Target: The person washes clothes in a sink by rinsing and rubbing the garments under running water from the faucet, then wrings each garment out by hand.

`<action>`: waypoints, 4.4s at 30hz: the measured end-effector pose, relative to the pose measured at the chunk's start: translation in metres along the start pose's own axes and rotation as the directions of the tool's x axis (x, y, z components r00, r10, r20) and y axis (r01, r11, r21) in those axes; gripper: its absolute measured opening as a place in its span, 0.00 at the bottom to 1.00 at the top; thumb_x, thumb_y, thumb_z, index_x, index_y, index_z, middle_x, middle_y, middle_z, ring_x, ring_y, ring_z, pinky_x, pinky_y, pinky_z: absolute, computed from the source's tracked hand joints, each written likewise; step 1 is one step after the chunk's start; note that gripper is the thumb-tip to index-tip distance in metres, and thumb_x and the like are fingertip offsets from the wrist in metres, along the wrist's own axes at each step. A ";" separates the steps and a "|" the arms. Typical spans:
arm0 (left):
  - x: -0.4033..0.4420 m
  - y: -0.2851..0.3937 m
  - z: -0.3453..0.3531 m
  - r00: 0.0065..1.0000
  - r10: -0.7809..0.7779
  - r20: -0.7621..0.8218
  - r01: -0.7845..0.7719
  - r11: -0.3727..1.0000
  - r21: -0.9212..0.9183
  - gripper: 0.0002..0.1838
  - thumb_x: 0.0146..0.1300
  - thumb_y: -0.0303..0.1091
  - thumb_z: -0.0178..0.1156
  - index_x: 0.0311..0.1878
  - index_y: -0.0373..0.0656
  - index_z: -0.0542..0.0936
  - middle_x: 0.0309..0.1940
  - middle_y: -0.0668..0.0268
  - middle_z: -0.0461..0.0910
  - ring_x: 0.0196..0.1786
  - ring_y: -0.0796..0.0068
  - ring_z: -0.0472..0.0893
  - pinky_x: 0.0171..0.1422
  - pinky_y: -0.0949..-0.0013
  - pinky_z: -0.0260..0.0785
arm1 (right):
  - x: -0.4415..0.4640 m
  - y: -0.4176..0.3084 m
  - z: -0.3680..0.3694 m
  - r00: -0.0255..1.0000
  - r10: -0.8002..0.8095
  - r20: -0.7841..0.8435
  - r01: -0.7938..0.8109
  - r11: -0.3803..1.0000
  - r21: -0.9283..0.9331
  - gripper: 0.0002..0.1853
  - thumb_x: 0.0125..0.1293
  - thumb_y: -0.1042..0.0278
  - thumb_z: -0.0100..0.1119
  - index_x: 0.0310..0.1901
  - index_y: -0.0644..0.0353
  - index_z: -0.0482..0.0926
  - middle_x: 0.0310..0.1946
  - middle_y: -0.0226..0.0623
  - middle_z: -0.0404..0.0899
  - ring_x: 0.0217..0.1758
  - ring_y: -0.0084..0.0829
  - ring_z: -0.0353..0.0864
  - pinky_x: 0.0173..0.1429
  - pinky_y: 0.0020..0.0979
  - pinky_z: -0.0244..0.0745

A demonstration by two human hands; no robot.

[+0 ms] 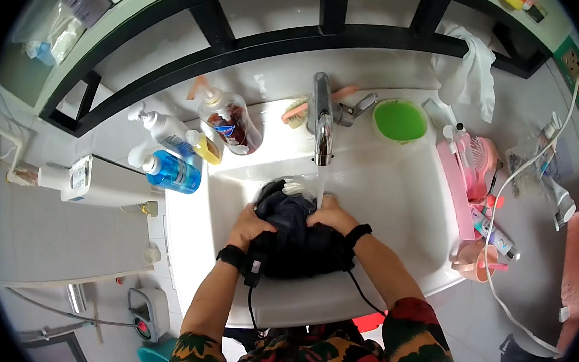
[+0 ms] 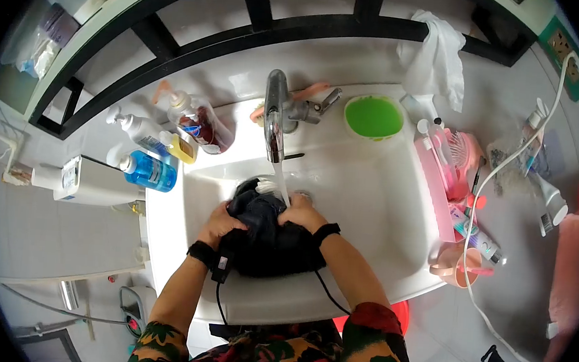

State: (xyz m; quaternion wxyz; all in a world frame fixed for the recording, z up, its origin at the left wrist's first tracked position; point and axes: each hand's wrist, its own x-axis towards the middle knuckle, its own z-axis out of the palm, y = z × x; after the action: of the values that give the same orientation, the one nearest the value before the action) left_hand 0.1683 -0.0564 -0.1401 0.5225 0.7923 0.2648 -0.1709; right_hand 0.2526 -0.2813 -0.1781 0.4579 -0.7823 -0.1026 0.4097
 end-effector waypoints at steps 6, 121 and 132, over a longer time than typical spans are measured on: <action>-0.061 0.053 0.022 0.986 0.165 0.026 -0.165 0.944 0.285 0.30 0.33 0.33 0.62 0.49 0.41 0.75 0.44 0.58 0.77 0.48 0.57 0.75 0.52 0.67 0.67 | -0.080 -0.036 -0.016 0.988 -0.078 -0.130 0.075 0.997 -0.031 0.27 0.29 0.73 0.67 0.40 0.66 0.75 0.31 0.43 0.79 0.35 0.36 0.77 0.42 0.31 0.71; -0.138 0.091 -0.011 0.858 0.459 0.230 -0.479 0.554 0.681 0.38 0.42 0.50 0.65 0.60 0.53 0.67 0.57 0.58 0.68 0.56 0.54 0.69 0.56 0.63 0.66 | -0.121 -0.043 -0.037 0.891 -0.439 -0.114 0.388 0.868 -0.309 0.39 0.44 0.53 0.69 0.57 0.61 0.65 0.53 0.51 0.67 0.53 0.40 0.70 0.55 0.32 0.66; -0.055 0.049 0.047 0.941 0.141 0.307 -0.336 0.503 0.796 0.61 0.34 0.54 0.69 0.69 0.61 0.40 0.70 0.54 0.32 0.67 0.35 0.43 0.58 0.29 0.46 | -0.083 -0.023 -0.021 0.971 -0.235 0.037 0.188 0.662 -0.726 0.46 0.51 0.42 0.58 0.65 0.55 0.48 0.65 0.60 0.41 0.64 0.60 0.51 0.63 0.48 0.56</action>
State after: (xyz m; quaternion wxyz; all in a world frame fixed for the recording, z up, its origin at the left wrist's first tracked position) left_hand 0.1538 -0.1287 -0.0922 0.1209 0.9516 -0.0166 -0.2821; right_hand 0.2196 -0.3262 -0.1096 0.1593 -0.8937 -0.3321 0.2561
